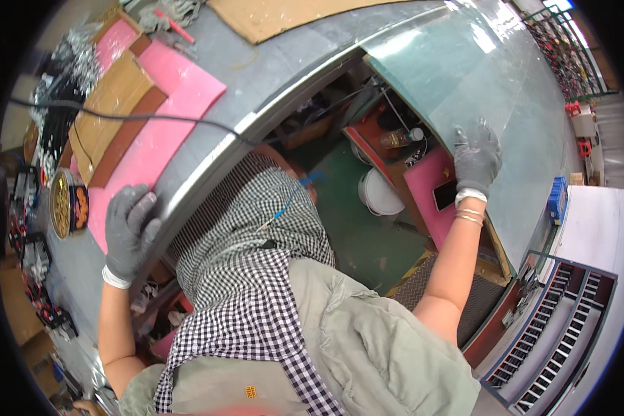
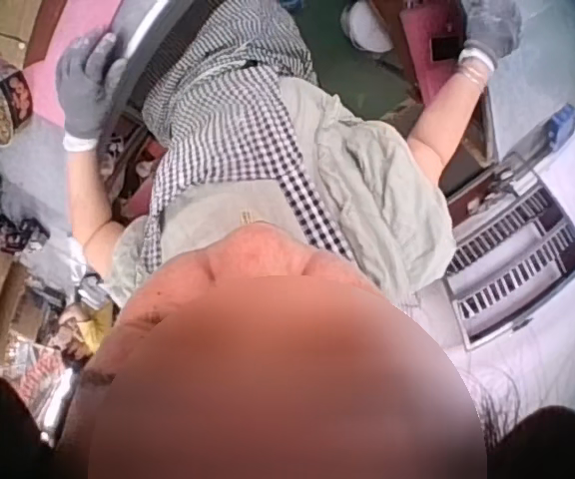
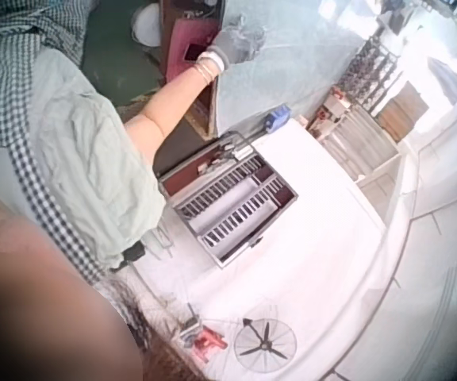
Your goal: Use an electric screwdriver to fasten screws into a battery pack assembly.
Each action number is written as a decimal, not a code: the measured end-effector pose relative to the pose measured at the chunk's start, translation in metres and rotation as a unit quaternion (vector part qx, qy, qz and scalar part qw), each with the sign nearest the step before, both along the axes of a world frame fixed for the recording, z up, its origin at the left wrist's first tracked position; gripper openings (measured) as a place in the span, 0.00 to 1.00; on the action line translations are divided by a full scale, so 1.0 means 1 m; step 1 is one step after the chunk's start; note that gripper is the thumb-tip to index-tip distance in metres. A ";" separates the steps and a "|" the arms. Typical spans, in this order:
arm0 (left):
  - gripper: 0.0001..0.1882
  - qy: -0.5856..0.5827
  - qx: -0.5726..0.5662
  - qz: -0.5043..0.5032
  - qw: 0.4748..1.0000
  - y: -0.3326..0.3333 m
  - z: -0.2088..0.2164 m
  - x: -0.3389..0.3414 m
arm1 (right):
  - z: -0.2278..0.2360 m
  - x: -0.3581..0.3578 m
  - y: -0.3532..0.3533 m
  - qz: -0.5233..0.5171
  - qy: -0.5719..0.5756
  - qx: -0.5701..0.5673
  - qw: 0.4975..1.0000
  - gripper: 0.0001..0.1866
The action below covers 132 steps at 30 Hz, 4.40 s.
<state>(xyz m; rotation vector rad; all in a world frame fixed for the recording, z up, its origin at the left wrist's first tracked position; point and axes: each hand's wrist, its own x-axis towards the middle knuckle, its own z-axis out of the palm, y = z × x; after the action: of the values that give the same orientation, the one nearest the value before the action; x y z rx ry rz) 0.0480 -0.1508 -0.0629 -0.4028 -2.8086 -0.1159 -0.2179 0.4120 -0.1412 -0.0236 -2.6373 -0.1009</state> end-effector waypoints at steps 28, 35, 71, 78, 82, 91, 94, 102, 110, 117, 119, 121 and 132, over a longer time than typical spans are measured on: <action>0.17 -0.124 0.037 -0.053 0.990 0.073 0.021 -0.027 | 0.014 -0.022 0.100 -0.120 -0.051 -0.036 0.991 0.30; 0.15 -0.126 0.017 -0.028 0.991 0.080 0.016 -0.032 | 0.018 -0.031 0.102 -0.113 -0.057 -0.052 0.991 0.30; 0.19 -0.142 -0.018 -0.040 0.989 0.071 0.014 -0.022 | 0.011 -0.020 0.095 -0.128 -0.049 -0.021 0.990 0.29; 0.20 -0.154 0.000 -0.038 0.987 0.073 0.016 -0.025 | 0.016 -0.022 0.095 -0.117 -0.048 -0.037 0.991 0.29; 0.20 -0.154 -0.006 -0.038 0.987 0.072 0.016 -0.025 | 0.015 -0.023 0.095 -0.120 -0.040 -0.031 0.991 0.29; 0.18 -0.134 -0.020 -0.034 0.990 0.076 0.018 -0.026 | 0.015 -0.023 0.097 -0.113 -0.049 -0.053 0.991 0.32; 0.18 -0.135 -0.010 -0.029 0.990 0.075 0.017 -0.025 | 0.022 -0.022 0.091 -0.116 -0.063 -0.045 0.990 0.30; 0.19 -0.146 -0.015 -0.026 0.989 0.073 0.017 -0.023 | 0.019 -0.025 0.092 -0.128 -0.068 -0.054 0.988 0.31; 0.19 -0.154 -0.001 -0.038 0.987 0.076 0.022 -0.030 | 0.022 -0.022 0.096 -0.125 -0.064 -0.044 0.989 0.31; 0.16 -0.119 -0.007 -0.032 0.992 0.070 0.011 -0.025 | 0.033 -0.027 0.088 -0.125 -0.088 -0.070 0.986 0.31; 0.16 -0.114 -0.005 -0.032 0.993 0.074 0.014 -0.027 | 0.032 -0.028 0.089 -0.129 -0.077 -0.068 0.986 0.31; 0.15 -0.110 -0.007 -0.025 0.994 0.079 0.018 -0.030 | 0.037 -0.027 0.093 -0.125 -0.070 -0.069 0.987 0.31; 0.21 -0.572 0.078 0.075 0.813 0.189 0.118 -0.205 | 0.040 -0.016 0.100 -0.124 -0.146 -0.106 0.976 0.33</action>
<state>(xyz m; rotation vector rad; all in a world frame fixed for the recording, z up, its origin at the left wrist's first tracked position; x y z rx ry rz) -0.1571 0.0382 0.0547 -0.0268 -3.9376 -0.7906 -0.2342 0.5124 -0.1013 -0.4418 -2.9142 0.1012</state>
